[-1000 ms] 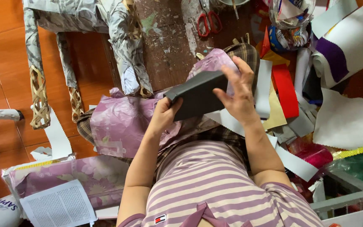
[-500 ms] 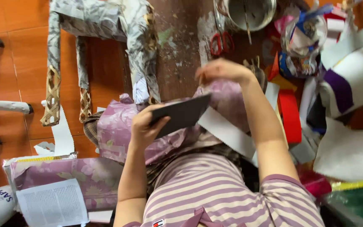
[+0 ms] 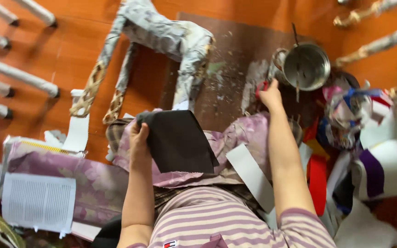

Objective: Crafting a paper-mache animal model by cutting, folding, and applying paper and fabric to the structure.

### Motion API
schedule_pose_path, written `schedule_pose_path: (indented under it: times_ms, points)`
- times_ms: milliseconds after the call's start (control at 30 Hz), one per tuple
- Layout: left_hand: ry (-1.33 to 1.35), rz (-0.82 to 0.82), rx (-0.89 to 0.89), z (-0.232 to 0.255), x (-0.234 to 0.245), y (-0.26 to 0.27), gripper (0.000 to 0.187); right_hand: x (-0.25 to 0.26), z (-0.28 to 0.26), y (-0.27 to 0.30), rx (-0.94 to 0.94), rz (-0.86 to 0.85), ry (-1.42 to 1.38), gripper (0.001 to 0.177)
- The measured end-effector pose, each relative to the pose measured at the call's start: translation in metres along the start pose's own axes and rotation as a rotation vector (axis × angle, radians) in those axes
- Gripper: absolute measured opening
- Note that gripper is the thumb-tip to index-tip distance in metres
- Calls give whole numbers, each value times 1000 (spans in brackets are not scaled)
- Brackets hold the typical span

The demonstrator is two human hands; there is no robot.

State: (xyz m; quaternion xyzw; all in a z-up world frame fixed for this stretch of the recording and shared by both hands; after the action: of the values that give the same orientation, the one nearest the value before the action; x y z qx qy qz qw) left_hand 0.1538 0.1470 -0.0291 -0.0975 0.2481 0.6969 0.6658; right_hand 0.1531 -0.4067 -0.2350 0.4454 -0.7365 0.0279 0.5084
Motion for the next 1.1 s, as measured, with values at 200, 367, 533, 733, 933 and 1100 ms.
schedule_pose_path:
  times_ms: [200, 367, 533, 733, 933, 1100]
  points:
    - [179, 25, 93, -42, 33, -14, 26, 90, -116, 173, 248, -76, -352, 89]
    - [240, -40, 46, -21, 23, -9, 22, 145, -152, 303, 711, -378, -505, 46]
    - [263, -70, 17, -5, 16, 2, 24, 151, -175, 383, 948, -855, -439, 83]
    - [255, -116, -36, 18, 10, 19, 22, 155, -188, 404, 990, -1024, -325, 90]
    - [259, -129, -50, 21, 23, 23, 22, 154, -186, 407, 935, -1029, -362, 96]
    - [203, -167, -88, 36, 17, 29, 18, 155, -185, 405, 955, -1036, -269, 90]
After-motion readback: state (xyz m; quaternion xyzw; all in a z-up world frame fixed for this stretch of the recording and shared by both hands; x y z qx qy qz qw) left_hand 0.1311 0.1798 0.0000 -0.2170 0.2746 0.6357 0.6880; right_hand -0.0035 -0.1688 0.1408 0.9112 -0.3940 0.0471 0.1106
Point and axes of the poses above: each hand's wrist, its own y-axis away from the middle knuckle, its own x-axis out of the back of the hand, z = x × y, the point moved 4 cm from there along -y, towards the middle knuckle, and after that the axes turned 2 degrees about y, right-handed, at the moved point
